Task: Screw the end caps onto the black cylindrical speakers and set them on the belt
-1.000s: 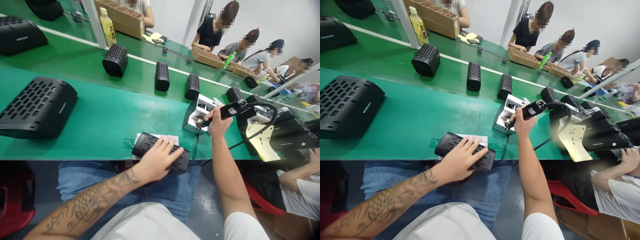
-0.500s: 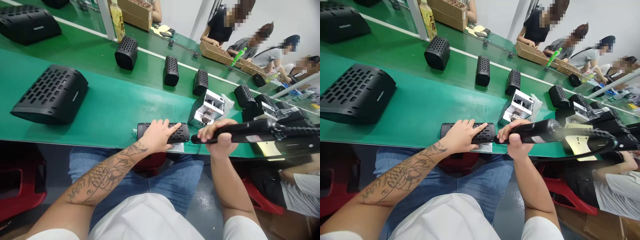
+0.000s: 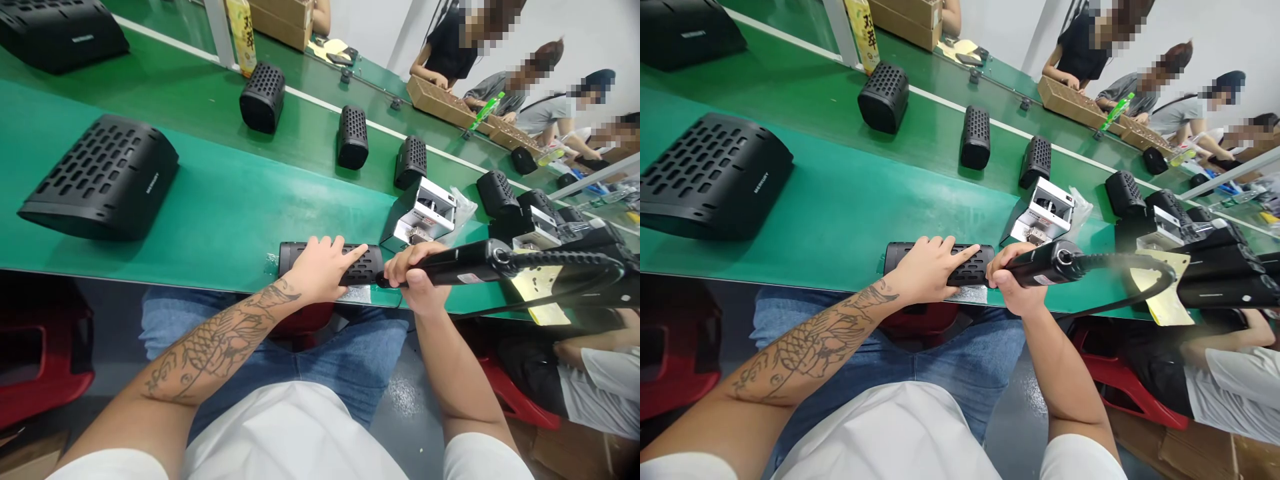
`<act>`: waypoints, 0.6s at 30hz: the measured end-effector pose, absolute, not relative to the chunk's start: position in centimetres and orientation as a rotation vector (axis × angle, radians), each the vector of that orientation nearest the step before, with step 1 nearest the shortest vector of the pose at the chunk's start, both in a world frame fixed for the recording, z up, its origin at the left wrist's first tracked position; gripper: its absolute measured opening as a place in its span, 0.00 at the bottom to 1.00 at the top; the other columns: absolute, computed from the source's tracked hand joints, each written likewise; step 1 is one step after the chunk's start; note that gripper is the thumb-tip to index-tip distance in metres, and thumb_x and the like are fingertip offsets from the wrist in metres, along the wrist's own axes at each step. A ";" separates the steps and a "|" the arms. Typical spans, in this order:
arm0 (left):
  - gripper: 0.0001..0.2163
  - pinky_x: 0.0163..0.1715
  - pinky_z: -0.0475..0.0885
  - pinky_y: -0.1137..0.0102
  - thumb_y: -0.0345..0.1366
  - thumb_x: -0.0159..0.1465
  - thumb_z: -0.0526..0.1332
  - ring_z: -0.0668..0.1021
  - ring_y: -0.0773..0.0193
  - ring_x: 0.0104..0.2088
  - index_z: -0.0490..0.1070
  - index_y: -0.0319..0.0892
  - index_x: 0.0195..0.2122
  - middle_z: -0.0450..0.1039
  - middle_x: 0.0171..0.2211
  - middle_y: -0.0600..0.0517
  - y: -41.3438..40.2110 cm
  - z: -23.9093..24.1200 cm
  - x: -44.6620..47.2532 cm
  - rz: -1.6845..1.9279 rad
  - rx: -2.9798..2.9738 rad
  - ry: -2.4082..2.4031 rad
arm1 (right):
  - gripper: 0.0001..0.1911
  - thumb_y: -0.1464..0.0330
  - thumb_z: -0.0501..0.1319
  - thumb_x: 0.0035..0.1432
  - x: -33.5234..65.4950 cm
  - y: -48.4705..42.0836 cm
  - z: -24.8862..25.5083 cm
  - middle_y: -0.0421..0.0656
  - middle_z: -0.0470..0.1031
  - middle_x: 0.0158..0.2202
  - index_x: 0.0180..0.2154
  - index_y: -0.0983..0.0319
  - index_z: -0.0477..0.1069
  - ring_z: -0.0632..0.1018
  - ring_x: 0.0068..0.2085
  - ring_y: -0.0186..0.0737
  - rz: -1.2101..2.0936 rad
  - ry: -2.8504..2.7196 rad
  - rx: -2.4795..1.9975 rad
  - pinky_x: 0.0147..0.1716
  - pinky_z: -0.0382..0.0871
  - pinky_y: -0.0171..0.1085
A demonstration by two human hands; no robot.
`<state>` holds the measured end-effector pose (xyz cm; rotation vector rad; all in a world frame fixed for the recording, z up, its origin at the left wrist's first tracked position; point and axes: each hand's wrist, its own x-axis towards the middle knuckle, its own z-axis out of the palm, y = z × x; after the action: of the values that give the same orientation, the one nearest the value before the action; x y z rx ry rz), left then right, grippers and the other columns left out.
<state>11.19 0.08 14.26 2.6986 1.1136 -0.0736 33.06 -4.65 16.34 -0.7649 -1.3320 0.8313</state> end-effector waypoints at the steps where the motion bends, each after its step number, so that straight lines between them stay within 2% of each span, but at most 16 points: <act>1: 0.51 0.63 0.73 0.45 0.51 0.77 0.78 0.84 0.26 0.68 0.59 0.52 0.96 0.78 0.76 0.27 0.1 14.3 11.2 -0.078 2.699 1.112 | 0.31 0.43 0.88 0.65 33.1 -4.6 16.3 0.28 0.72 0.21 0.37 0.53 0.73 0.71 0.17 0.32 0.843 -1.336 -0.751 0.24 0.79 0.36; 5: 0.52 0.63 0.74 0.44 0.51 0.76 0.79 0.84 0.25 0.69 0.59 0.51 0.96 0.78 0.76 0.27 0.1 14.6 11.2 -0.089 2.687 1.110 | 0.26 0.49 0.87 0.69 33.2 -4.5 16.4 0.28 0.73 0.21 0.38 0.53 0.75 0.72 0.17 0.32 0.867 -1.341 -0.672 0.25 0.81 0.35; 12: 0.52 0.63 0.74 0.46 0.51 0.75 0.80 0.84 0.27 0.68 0.60 0.52 0.96 0.79 0.75 0.27 0.3 14.7 11.3 -0.081 2.674 1.112 | 0.22 0.53 0.87 0.70 32.9 -5.0 16.0 0.29 0.75 0.23 0.40 0.53 0.78 0.74 0.19 0.33 0.875 -1.360 -0.644 0.27 0.83 0.36; 15: 0.51 0.62 0.74 0.46 0.52 0.76 0.79 0.85 0.28 0.67 0.59 0.51 0.96 0.80 0.74 0.27 0.4 14.8 11.2 -0.109 2.686 1.107 | 0.22 0.49 0.85 0.72 34.0 -4.9 16.7 0.29 0.74 0.22 0.41 0.53 0.80 0.74 0.18 0.33 0.832 -1.331 -0.671 0.26 0.82 0.36; 18: 0.52 0.62 0.75 0.48 0.51 0.77 0.79 0.85 0.29 0.66 0.57 0.51 0.96 0.80 0.74 0.28 0.3 15.0 11.3 -0.145 2.679 1.102 | 0.24 0.44 0.84 0.72 36.9 -2.7 18.0 0.27 0.71 0.22 0.44 0.53 0.82 0.72 0.17 0.34 0.602 -1.221 -0.733 0.23 0.79 0.37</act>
<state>11.27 0.34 15.02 2.6789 1.1019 -0.1455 36.92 -2.69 17.97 -0.7334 -1.2211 0.6021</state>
